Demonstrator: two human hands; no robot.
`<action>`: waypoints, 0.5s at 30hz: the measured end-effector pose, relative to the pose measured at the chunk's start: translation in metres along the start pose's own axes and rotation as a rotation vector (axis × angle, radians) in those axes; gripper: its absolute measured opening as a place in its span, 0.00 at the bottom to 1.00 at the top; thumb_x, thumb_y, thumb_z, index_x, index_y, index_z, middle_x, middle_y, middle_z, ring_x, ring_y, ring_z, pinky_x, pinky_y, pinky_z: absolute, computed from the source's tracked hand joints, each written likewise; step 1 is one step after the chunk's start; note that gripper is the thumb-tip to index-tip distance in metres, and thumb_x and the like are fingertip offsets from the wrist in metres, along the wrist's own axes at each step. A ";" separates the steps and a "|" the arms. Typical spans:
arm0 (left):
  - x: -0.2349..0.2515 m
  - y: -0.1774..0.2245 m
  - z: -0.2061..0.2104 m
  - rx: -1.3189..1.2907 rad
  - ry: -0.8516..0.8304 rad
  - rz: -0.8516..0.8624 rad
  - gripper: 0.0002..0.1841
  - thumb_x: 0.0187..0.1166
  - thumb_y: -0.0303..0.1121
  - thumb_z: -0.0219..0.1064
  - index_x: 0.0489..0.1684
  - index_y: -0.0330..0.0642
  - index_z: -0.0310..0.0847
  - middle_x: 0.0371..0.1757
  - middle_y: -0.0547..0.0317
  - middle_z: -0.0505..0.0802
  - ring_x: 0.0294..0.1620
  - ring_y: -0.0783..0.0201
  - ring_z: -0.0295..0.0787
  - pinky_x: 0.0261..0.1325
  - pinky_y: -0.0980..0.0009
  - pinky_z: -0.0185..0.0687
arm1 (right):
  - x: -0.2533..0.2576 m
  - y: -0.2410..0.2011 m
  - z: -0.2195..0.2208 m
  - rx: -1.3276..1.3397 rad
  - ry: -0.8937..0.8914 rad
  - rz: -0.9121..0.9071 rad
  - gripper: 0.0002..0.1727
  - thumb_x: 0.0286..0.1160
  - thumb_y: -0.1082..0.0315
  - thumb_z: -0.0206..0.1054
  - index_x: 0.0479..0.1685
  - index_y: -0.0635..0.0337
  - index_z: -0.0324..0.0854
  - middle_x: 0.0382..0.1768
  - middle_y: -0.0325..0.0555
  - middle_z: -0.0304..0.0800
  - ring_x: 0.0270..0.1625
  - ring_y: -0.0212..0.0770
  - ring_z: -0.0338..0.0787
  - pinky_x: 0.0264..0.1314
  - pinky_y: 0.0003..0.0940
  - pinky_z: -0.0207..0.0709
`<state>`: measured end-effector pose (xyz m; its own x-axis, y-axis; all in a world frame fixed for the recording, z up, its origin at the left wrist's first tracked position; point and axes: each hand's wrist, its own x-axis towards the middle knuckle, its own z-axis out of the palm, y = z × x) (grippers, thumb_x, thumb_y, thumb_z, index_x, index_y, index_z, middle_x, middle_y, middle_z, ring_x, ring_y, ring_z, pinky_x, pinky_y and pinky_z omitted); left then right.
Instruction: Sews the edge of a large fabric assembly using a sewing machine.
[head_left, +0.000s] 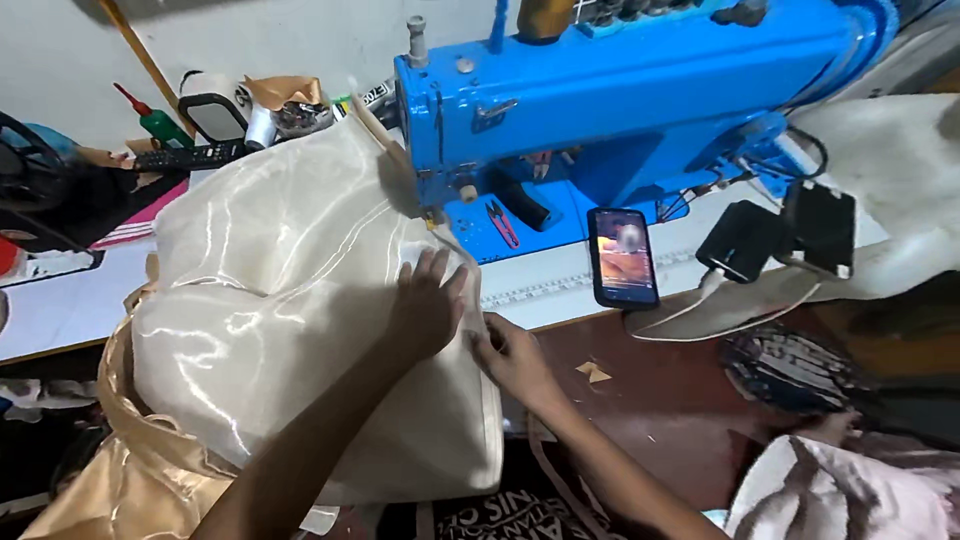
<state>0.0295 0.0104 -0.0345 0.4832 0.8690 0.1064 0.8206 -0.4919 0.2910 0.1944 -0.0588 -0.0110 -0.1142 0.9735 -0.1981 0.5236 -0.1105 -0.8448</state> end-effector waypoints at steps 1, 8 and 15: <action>0.001 0.002 -0.003 -0.018 -0.021 -0.008 0.26 0.91 0.41 0.50 0.87 0.48 0.70 0.90 0.40 0.67 0.94 0.36 0.50 0.87 0.29 0.43 | 0.004 0.002 -0.001 0.087 0.017 -0.002 0.18 0.86 0.63 0.61 0.64 0.65 0.82 0.39 0.48 0.91 0.37 0.35 0.89 0.46 0.35 0.84; 0.004 -0.007 -0.022 -0.077 -0.164 -0.005 0.28 0.95 0.45 0.40 0.91 0.49 0.64 0.92 0.55 0.68 0.96 0.46 0.48 0.90 0.31 0.34 | 0.029 -0.016 0.004 1.005 -0.168 0.410 0.11 0.89 0.71 0.57 0.62 0.65 0.74 0.41 0.49 0.91 0.41 0.38 0.93 0.46 0.34 0.90; -0.010 -0.017 0.012 0.049 -0.053 0.065 0.31 0.93 0.52 0.40 0.94 0.51 0.58 0.95 0.52 0.59 0.97 0.43 0.44 0.90 0.33 0.36 | -0.019 -0.007 0.013 0.585 -0.183 0.203 0.14 0.90 0.66 0.57 0.64 0.66 0.77 0.40 0.42 0.91 0.39 0.29 0.91 0.46 0.27 0.86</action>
<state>0.0139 0.0094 -0.0520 0.5499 0.8320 0.0727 0.8006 -0.5500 0.2377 0.1817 -0.0796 -0.0075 -0.2309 0.8776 -0.4201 0.0087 -0.4299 -0.9029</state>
